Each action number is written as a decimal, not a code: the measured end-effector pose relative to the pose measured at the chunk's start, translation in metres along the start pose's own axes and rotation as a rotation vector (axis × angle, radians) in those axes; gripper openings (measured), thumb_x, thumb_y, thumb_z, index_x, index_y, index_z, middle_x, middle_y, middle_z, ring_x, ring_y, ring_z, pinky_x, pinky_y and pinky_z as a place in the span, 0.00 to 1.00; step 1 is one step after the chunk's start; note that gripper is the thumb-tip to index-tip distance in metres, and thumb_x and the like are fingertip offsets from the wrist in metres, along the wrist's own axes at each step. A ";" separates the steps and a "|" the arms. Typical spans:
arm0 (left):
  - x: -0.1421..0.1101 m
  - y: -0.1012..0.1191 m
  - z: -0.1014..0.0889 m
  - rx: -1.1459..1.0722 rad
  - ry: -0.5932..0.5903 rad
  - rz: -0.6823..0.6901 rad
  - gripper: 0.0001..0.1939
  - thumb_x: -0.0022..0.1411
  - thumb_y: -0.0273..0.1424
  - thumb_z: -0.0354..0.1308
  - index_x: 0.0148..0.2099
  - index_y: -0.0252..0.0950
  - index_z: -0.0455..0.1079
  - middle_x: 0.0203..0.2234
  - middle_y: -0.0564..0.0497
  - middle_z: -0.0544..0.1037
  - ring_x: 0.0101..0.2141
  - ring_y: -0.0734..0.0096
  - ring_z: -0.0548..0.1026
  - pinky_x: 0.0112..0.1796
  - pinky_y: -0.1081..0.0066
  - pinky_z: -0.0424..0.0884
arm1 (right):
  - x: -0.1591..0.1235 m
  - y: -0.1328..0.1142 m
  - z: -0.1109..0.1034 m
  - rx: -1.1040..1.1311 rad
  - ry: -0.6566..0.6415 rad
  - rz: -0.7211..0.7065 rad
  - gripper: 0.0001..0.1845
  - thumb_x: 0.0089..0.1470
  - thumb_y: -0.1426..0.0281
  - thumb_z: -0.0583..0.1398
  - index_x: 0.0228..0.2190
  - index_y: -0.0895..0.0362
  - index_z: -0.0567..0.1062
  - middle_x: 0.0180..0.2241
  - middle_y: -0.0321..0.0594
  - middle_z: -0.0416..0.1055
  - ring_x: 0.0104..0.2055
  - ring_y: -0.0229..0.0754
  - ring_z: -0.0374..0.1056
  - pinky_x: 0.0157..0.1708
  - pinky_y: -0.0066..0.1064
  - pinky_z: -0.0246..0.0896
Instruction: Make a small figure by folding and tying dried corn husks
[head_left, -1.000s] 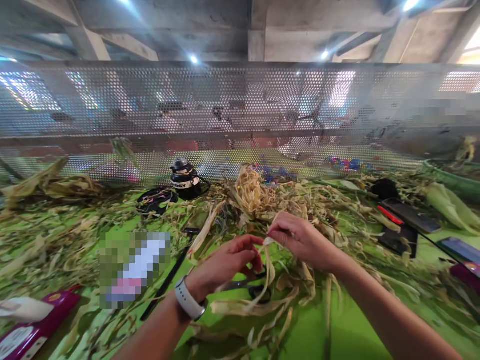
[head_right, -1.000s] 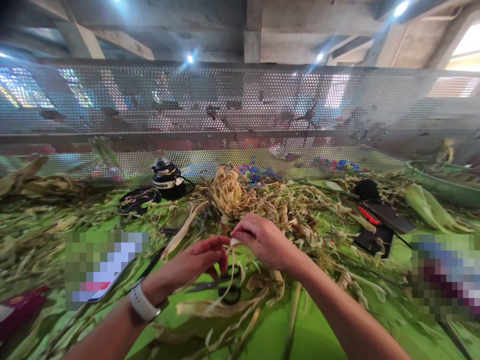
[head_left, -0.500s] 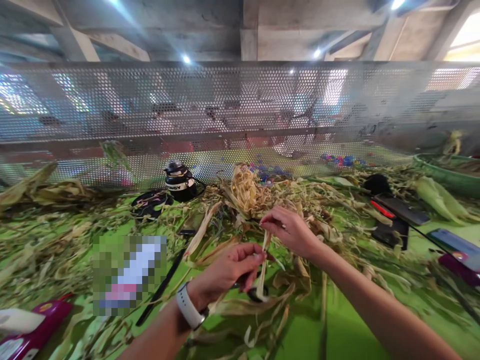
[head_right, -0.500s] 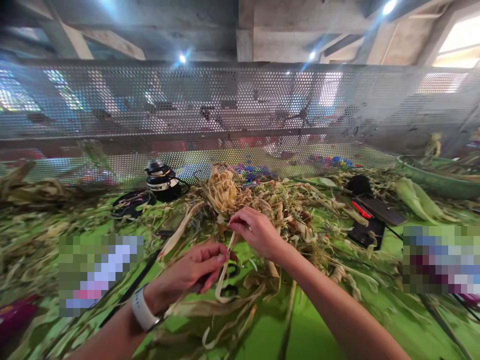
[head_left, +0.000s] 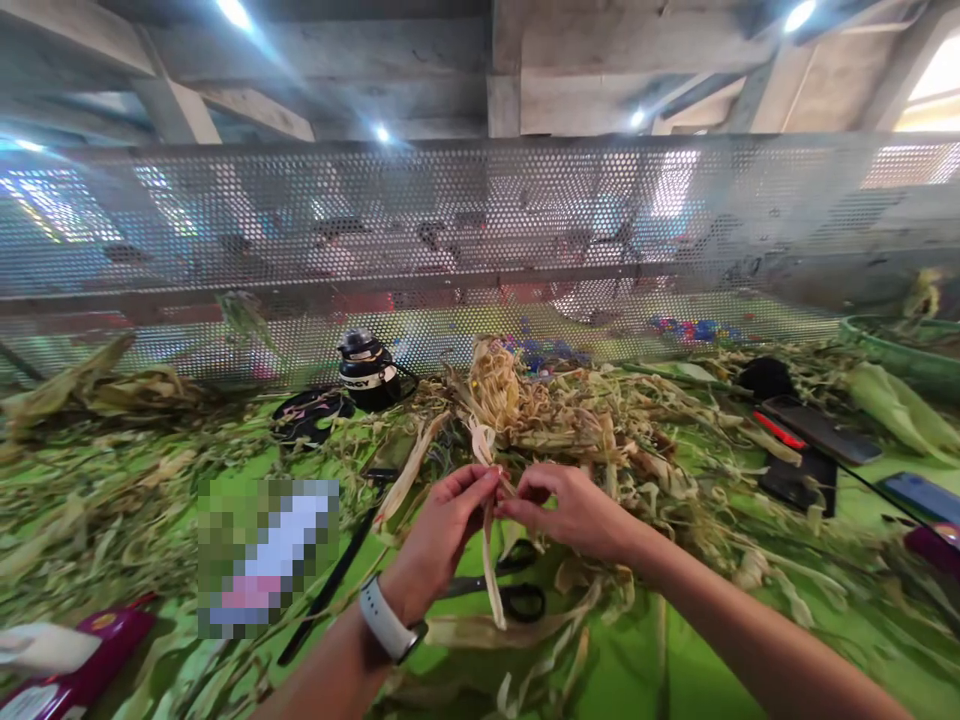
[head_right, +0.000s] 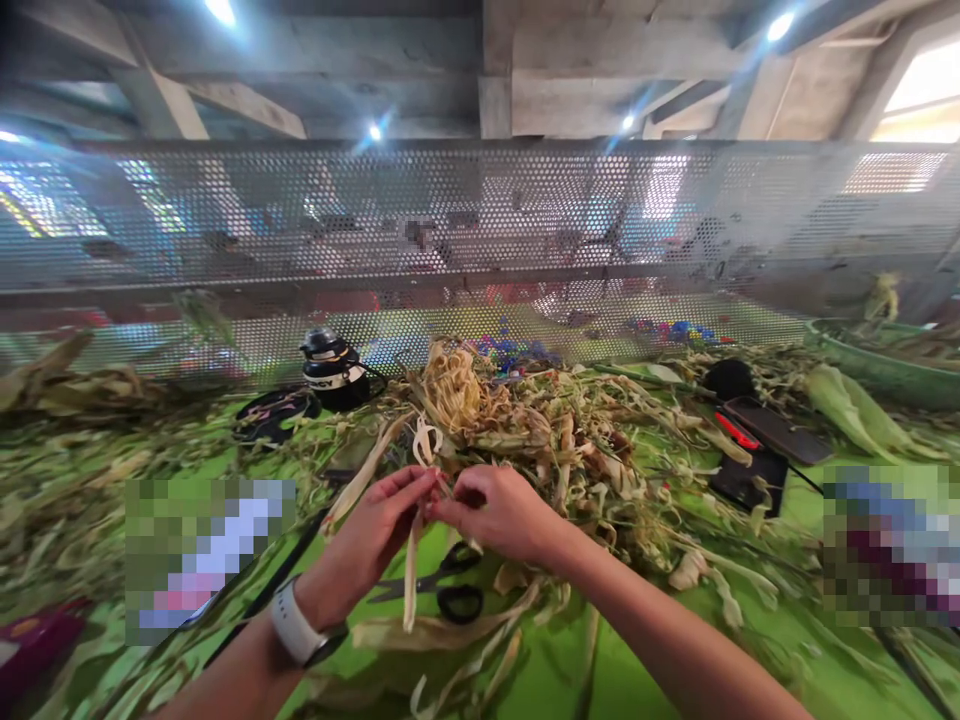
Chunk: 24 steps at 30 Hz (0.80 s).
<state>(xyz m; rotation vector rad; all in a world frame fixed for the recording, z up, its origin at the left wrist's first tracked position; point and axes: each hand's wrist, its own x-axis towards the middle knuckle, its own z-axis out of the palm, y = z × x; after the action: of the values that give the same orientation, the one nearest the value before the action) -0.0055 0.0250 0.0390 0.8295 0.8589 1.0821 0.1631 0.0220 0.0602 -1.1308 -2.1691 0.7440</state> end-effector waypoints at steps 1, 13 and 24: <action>0.001 -0.001 0.000 -0.001 0.001 0.008 0.08 0.48 0.32 0.65 0.30 0.35 0.71 0.22 0.56 0.74 0.23 0.79 0.68 0.29 0.76 0.65 | 0.000 0.001 0.002 0.057 -0.025 0.028 0.18 0.55 0.59 0.56 0.24 0.60 0.71 0.22 0.33 0.65 0.25 0.33 0.59 0.25 0.24 0.54; -0.012 0.004 0.002 -0.097 -0.263 -0.135 0.10 0.50 0.33 0.66 0.28 0.32 0.71 0.15 0.57 0.69 0.16 0.85 0.63 0.20 0.81 0.60 | 0.011 0.022 -0.006 0.160 0.100 0.058 0.13 0.55 0.67 0.55 0.22 0.59 0.69 0.21 0.32 0.63 0.25 0.33 0.58 0.25 0.24 0.54; -0.001 -0.003 0.002 -0.260 0.055 0.007 0.09 0.43 0.27 0.70 0.30 0.33 0.75 0.23 0.55 0.77 0.24 0.81 0.72 0.28 0.82 0.68 | -0.001 -0.001 -0.003 -0.124 0.304 -0.117 0.08 0.59 0.66 0.54 0.31 0.55 0.70 0.31 0.40 0.68 0.36 0.41 0.64 0.38 0.32 0.60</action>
<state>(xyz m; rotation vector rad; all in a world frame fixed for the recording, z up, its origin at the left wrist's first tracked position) -0.0028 0.0233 0.0377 0.5883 0.7420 1.1982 0.1652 0.0209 0.0621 -1.0886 -2.0230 0.3631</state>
